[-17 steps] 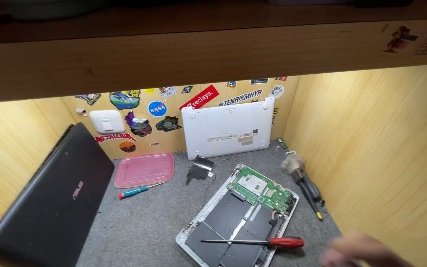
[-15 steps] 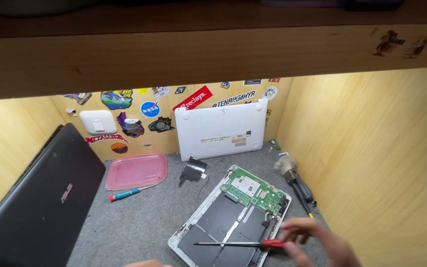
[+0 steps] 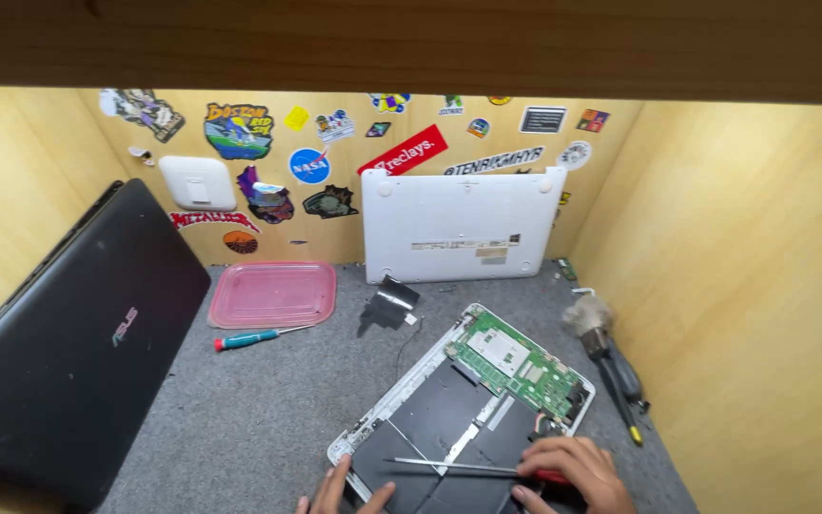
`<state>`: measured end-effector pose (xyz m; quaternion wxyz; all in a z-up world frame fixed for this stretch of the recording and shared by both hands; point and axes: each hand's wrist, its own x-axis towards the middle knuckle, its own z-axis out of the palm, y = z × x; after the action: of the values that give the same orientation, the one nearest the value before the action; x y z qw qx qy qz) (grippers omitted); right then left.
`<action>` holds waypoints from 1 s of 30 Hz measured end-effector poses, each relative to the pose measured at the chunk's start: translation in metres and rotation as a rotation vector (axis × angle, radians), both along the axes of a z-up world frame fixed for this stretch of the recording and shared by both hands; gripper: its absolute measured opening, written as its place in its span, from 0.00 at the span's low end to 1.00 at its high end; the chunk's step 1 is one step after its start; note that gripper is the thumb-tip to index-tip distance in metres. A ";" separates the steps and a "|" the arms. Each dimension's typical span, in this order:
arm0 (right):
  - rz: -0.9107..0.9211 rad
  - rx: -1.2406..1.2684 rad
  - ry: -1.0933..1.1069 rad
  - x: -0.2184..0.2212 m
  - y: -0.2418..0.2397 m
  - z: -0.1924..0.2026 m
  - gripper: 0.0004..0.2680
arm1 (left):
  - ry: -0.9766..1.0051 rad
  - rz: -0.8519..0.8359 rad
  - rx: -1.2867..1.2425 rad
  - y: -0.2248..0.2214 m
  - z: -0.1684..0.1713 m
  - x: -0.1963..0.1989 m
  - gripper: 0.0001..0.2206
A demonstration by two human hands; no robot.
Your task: Disassembling internal components of a laptop using a screwdriver on a repair bench.
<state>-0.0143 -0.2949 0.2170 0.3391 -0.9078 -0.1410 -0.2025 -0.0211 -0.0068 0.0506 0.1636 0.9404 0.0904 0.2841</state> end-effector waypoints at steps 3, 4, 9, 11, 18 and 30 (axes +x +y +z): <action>-0.149 0.116 -0.028 -0.003 0.009 0.005 0.03 | 0.183 -0.045 -0.094 -0.005 0.014 -0.007 0.14; -0.181 0.140 0.017 -0.007 0.010 0.009 0.03 | -0.019 -0.023 -0.025 -0.008 0.012 -0.012 0.15; -0.062 0.236 -0.065 -0.003 0.001 0.005 0.02 | -0.099 0.012 -0.004 -0.019 0.080 -0.025 0.14; -0.028 0.300 -0.025 -0.007 -0.011 -0.009 0.03 | -0.084 0.007 0.024 -0.024 0.099 -0.032 0.15; -0.280 0.757 0.158 0.000 -0.032 -0.014 0.08 | -0.393 -0.173 0.090 -0.106 0.143 -0.036 0.13; -0.270 0.765 0.102 -0.002 -0.015 0.007 0.13 | -0.246 -0.388 0.333 -0.044 0.142 -0.028 0.30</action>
<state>-0.0165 -0.3094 0.2240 0.6293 -0.7353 0.0818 -0.2379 -0.0491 -0.0510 0.1928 0.0680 0.9125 -0.1599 0.3704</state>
